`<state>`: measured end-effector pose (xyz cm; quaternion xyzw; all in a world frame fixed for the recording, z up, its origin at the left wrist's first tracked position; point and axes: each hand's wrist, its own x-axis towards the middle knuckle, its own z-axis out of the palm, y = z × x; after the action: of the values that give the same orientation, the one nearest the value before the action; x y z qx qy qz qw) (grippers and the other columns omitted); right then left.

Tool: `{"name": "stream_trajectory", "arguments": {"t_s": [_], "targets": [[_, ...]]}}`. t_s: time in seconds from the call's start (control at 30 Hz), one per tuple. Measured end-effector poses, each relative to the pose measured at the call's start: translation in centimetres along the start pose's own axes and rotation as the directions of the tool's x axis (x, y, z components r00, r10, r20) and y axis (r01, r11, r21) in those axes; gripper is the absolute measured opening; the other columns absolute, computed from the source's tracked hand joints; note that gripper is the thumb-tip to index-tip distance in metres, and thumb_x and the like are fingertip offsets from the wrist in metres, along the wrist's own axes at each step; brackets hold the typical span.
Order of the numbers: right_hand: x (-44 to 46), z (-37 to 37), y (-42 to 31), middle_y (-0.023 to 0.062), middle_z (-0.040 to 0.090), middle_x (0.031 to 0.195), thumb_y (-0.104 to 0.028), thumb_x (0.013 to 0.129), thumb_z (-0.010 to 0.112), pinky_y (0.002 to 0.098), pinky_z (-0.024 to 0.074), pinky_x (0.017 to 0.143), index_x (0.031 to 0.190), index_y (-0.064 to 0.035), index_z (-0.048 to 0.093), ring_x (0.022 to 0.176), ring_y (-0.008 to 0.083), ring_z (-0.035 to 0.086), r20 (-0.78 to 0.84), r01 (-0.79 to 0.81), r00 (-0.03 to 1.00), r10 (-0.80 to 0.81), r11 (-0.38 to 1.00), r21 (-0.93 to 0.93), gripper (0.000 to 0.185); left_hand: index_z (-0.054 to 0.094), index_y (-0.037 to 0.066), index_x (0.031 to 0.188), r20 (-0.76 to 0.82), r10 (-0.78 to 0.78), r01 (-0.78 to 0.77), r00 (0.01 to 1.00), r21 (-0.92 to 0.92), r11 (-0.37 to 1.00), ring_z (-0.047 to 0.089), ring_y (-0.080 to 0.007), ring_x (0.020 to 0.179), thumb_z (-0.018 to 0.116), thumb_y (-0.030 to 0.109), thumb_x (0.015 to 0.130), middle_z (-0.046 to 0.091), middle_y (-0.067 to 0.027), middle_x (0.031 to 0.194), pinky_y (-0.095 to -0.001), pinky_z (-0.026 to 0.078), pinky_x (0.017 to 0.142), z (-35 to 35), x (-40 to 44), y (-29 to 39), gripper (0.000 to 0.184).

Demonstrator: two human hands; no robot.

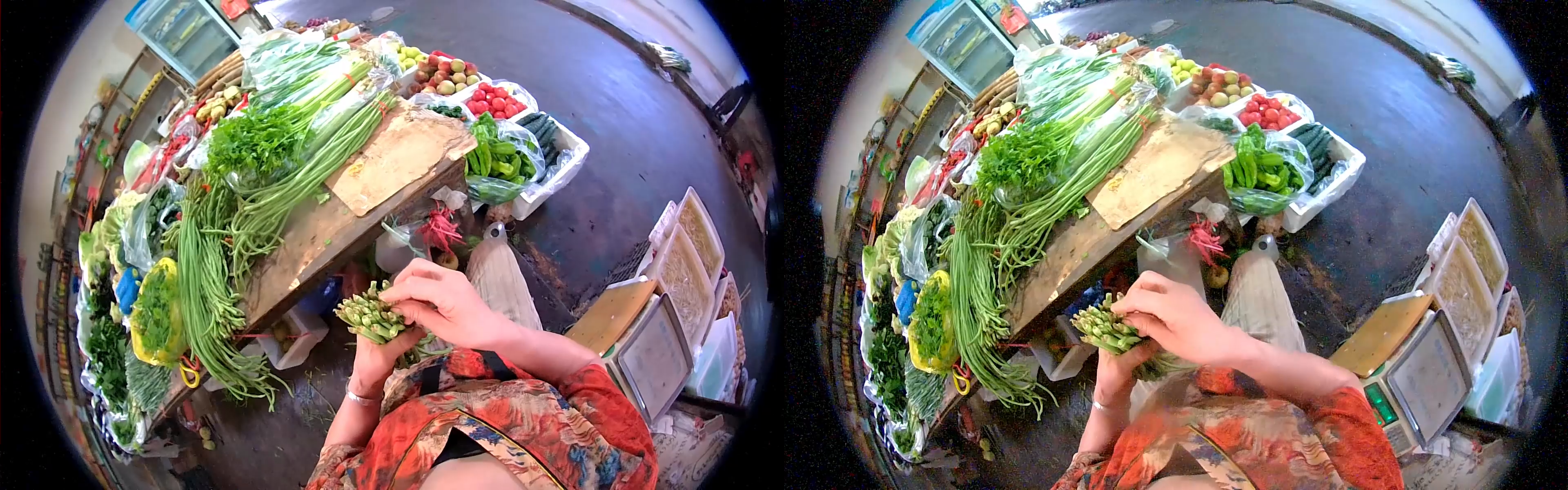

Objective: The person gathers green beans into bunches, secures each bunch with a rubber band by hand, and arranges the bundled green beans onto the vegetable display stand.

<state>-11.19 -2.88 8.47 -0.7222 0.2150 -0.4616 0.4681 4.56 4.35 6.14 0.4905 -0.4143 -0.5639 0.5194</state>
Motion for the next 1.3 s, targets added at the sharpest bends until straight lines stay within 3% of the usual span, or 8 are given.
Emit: {"name": "stream_trajectory", "arguments": {"t_s": [0.1, 0.23, 0.37, 0.53, 0.6, 0.73, 1.17, 1.3], "targets": [[0.4, -0.4, 0.8, 0.0099, 0.061, 0.094, -0.005, 0.083, 0.067, 0.0330, 0.0499, 0.073, 0.107, -0.0053, 0.064, 0.086, 0.0240, 0.062, 0.028, -0.136, 0.990, 0.135, 0.989, 0.060, 0.024, 0.060, 0.005, 0.107, -0.033, -0.063, 0.062, 0.998, -0.013, 0.998, 0.060, -0.0123, 0.088, 0.073, -0.001, 0.075, 0.062, -0.0009, 0.094, -0.0278, 0.050, 0.076, 0.0, 0.2, 0.0, 0.035], [-0.5, -0.6, 1.2, 0.0028, 0.057, 0.088, 0.001, 0.085, 0.065, 0.0249, 0.0473, 0.069, 0.104, -0.0035, 0.064, 0.078, 0.0099, 0.059, -0.101, -0.243, 0.947, 0.304, 0.886, 0.394, 0.019, 0.062, 0.005, 0.094, -0.019, -0.001, 0.002, 1.000, 0.020, 1.000, 0.059, -0.0113, 0.081, 0.070, -0.001, 0.077, 0.062, -0.0009, 0.087, -0.0269, 0.049, 0.073, -0.4, 0.9, 0.4, 0.019], [-0.3, -1.8, -0.1, 0.0055, 0.058, 0.091, 0.002, 0.083, 0.066, 0.0266, 0.0476, 0.068, 0.100, -0.0033, 0.065, 0.075, 0.0139, 0.060, -0.033, -0.072, 0.997, 0.073, 0.997, 0.032, 0.017, 0.062, 0.002, 0.096, -0.060, -0.053, 0.055, 0.997, 0.035, 0.998, 0.059, -0.0116, 0.082, 0.069, -0.002, 0.076, 0.063, -0.0014, 0.089, -0.0269, 0.049, 0.073, 0.0, 1.0, 1.3, 0.021], [-0.4, -0.7, -0.2, 0.0090, 0.058, 0.088, 0.000, 0.081, 0.069, 0.0310, 0.0491, 0.072, 0.101, -0.0037, 0.063, 0.082, 0.0236, 0.061, 0.000, -0.051, 0.999, 0.051, 0.998, 0.021, 0.021, 0.063, 0.001, 0.104, -0.060, 0.035, -0.037, 0.998, -0.021, 0.999, 0.061, -0.0120, 0.090, 0.070, 0.000, 0.077, 0.066, -0.0038, 0.098, -0.0288, 0.051, 0.077, 0.4, 0.9, 0.9, 0.028], [-0.4, -0.9, 0.4, 0.0091, 0.058, 0.087, 0.000, 0.081, 0.068, 0.0314, 0.0493, 0.072, 0.102, -0.0038, 0.063, 0.082, 0.0241, 0.061, 0.013, 0.070, 0.997, -0.070, 0.996, -0.050, 0.021, 0.063, 0.001, 0.105, -0.022, 0.024, -0.022, 0.999, 0.090, 0.996, 0.061, -0.0118, 0.088, 0.071, 0.001, 0.077, 0.067, -0.0033, 0.097, -0.0286, 0.051, 0.076, 0.2, 1.1, 1.2, 0.029], [-0.3, -0.5, -0.2, 0.0093, 0.058, 0.087, 0.001, 0.082, 0.067, 0.0317, 0.0496, 0.071, 0.099, -0.0035, 0.064, 0.082, 0.0245, 0.061, -0.004, 0.020, 1.000, -0.020, 1.000, 0.006, 0.018, 0.063, 0.002, 0.103, -0.021, 0.015, -0.012, 1.000, 0.111, 0.994, 0.060, -0.0105, 0.086, 0.071, 0.004, 0.078, 0.066, -0.0018, 0.094, -0.0278, 0.050, 0.075, 0.0, 1.1, 0.7, 0.026], [-0.5, -0.2, -0.3, 0.0094, 0.056, 0.082, -0.002, 0.077, 0.072, 0.0304, 0.0475, 0.059, 0.093, -0.0032, 0.061, 0.068, 0.0236, 0.060, -0.018, 0.008, 1.000, -0.012, 0.983, -0.186, 0.019, 0.061, 0.002, 0.097, 0.097, 0.165, -0.179, 0.981, 0.160, 0.971, 0.058, -0.0117, 0.083, 0.071, 0.002, 0.076, 0.063, -0.0025, 0.089, -0.0294, 0.049, 0.072, 0.8, 1.6, 0.7, 0.024], [0.6, -1.0, -1.4, 0.0120, 0.060, 0.107, -0.010, 0.075, 0.076, 0.0361, 0.0471, 0.081, 0.107, -0.0042, 0.063, 0.095, 0.0282, 0.059, -0.008, 0.194, 0.978, -0.207, 0.930, -0.311, 0.035, 0.057, 0.004, 0.111, 0.152, 0.144, -0.171, 0.978, 0.180, 0.969, 0.059, -0.0127, 0.089, 0.072, 0.003, 0.073, 0.063, -0.0033, 0.098, -0.0302, 0.050, 0.076, 0.0, 1.4, 0.4, 0.040]]}}
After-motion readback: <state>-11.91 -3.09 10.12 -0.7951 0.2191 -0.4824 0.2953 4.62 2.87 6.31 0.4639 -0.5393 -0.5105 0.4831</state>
